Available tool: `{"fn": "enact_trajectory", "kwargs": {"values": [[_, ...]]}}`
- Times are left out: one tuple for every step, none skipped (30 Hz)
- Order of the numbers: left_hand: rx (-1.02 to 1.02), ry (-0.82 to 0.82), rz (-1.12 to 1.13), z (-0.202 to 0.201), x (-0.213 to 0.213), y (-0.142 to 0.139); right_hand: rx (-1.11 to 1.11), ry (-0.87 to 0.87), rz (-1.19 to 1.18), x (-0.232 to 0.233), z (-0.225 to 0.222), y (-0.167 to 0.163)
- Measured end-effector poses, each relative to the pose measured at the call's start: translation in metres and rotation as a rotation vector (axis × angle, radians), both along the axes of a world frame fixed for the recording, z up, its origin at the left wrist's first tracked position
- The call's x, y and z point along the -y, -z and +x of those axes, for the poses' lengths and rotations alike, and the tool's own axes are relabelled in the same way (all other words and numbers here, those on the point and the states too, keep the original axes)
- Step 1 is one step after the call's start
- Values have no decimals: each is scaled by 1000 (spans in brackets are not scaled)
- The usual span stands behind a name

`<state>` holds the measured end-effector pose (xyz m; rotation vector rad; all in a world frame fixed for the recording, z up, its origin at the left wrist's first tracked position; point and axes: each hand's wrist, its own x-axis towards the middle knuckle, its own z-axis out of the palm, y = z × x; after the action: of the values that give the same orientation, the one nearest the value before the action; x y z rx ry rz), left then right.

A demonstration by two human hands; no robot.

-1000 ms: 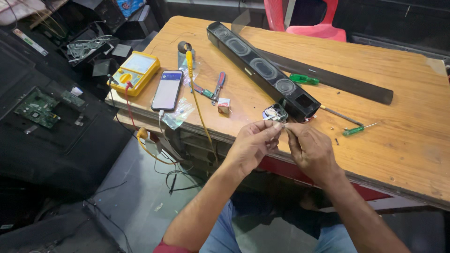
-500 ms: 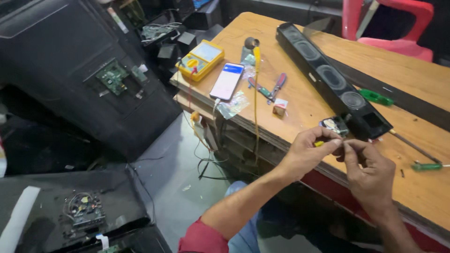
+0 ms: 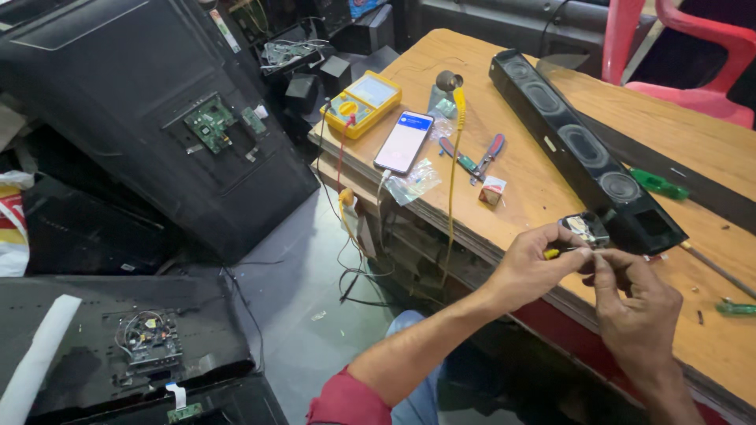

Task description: The person sits at a repair bench and solders a small circuit board with a soldering iron, holding the board steady with the other hand and touching its components. They then carry the board to a counter near a freezer and continue handling and working on it by hand.

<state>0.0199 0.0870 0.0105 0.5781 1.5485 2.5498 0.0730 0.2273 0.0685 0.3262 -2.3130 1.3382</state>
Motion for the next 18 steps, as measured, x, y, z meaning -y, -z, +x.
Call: {"fn": "enact_trajectory", "kwargs": {"values": [[-18,-33,-51,0,0,0,29,9,-23,1,-1,2],[-35,-66,-101,0,0,-1,58,19,-46,1,-2,4],[-35,-53,-97,0,2,-1,88,6,-82,1,-3,6],[-36,-40,-93,0,3,-1,118,-6,-117,0,-4,8],[-37,-26,-90,0,5,-2,147,-18,-153,-1,-5,10],[-39,-5,-86,0,7,-2,172,-56,-187,-3,-8,12],[-41,15,-83,0,9,-3,197,-95,-220,-6,-10,14],[-43,35,-79,-1,11,-3,221,-134,-253,-10,-13,17],[-62,35,-97,-2,13,-3,297,-143,-282,-14,-16,19],[-79,35,-114,-2,15,-3,373,-151,-309,-18,-21,22],[-97,35,-131,-3,17,-3,449,-160,-337,-23,-25,25],[-110,29,-154,-4,18,-3,496,-204,-418,-27,-29,29],[-124,23,-177,-5,19,-2,542,-248,-500,-30,-32,34],[-138,17,-201,-5,19,-1,587,-292,-583,-33,-36,38],[-139,29,-179,-6,20,0,626,-299,-618,-36,-39,41],[-141,41,-157,-7,20,1,666,-307,-651,-39,-42,43],[-141,54,-134,-7,20,3,707,-314,-685,-41,-43,46],[-123,22,-147,-7,21,4,703,-322,-694,-40,-44,48]]}}
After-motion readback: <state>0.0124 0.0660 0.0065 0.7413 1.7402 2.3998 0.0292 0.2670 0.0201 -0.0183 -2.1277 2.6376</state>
